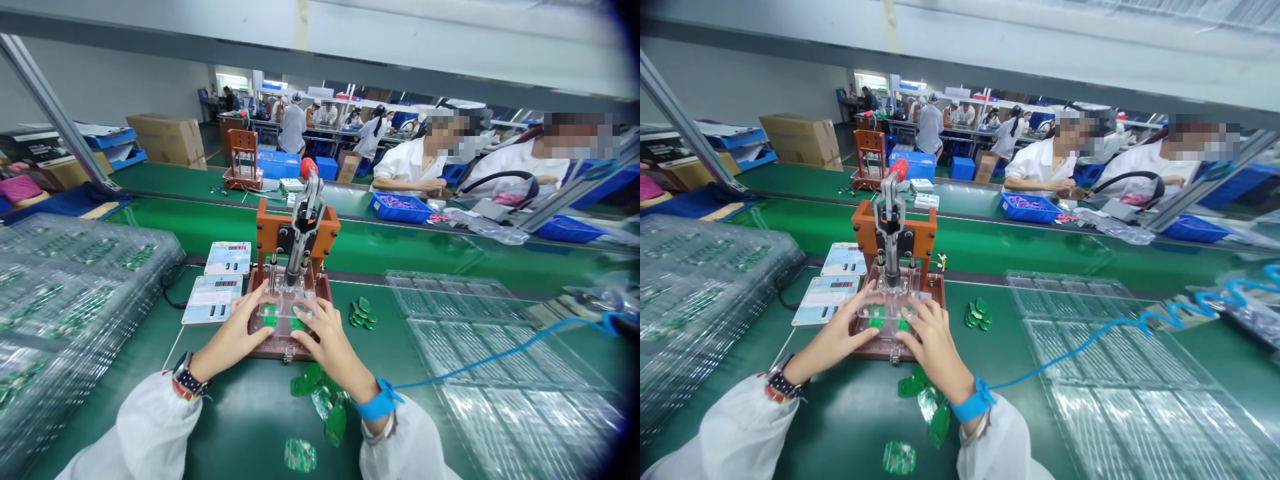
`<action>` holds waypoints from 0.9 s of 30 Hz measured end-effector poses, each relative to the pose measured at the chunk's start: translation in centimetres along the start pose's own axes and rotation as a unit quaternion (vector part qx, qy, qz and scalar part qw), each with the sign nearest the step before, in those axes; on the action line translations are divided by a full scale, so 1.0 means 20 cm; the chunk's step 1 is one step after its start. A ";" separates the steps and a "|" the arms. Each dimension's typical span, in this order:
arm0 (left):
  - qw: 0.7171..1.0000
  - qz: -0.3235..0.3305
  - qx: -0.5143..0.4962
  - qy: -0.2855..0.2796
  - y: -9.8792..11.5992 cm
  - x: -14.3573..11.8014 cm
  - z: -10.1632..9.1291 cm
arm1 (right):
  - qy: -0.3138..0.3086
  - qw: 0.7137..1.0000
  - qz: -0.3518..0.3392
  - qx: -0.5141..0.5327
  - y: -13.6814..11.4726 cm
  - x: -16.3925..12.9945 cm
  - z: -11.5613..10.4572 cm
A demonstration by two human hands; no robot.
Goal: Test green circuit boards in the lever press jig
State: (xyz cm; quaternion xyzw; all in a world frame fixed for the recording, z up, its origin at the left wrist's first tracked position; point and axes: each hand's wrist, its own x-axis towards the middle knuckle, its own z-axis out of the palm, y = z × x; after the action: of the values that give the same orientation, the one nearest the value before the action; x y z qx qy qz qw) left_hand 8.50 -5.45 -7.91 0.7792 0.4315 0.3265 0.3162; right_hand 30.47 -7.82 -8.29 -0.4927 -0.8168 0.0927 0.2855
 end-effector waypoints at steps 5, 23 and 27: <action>0.999 0.003 -0.022 -0.031 -0.02 0.01 -0.01 | -0.034 0.999 0.026 0.022 0.00 0.01 -0.05; 0.998 -0.014 0.056 0.012 -0.05 -0.04 0.02 | -0.071 0.990 0.098 0.065 0.01 0.05 -0.09; 0.997 -0.020 0.071 0.011 -0.06 -0.05 0.02 | -0.094 0.987 0.115 0.066 -0.01 0.07 -0.12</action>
State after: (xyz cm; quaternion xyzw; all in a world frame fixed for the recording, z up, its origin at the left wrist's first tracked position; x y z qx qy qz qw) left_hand 7.87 -5.84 -9.31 0.7873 0.4726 0.2972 0.2617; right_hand 31.10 -7.10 -5.76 -0.5525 -0.7698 0.2247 0.2274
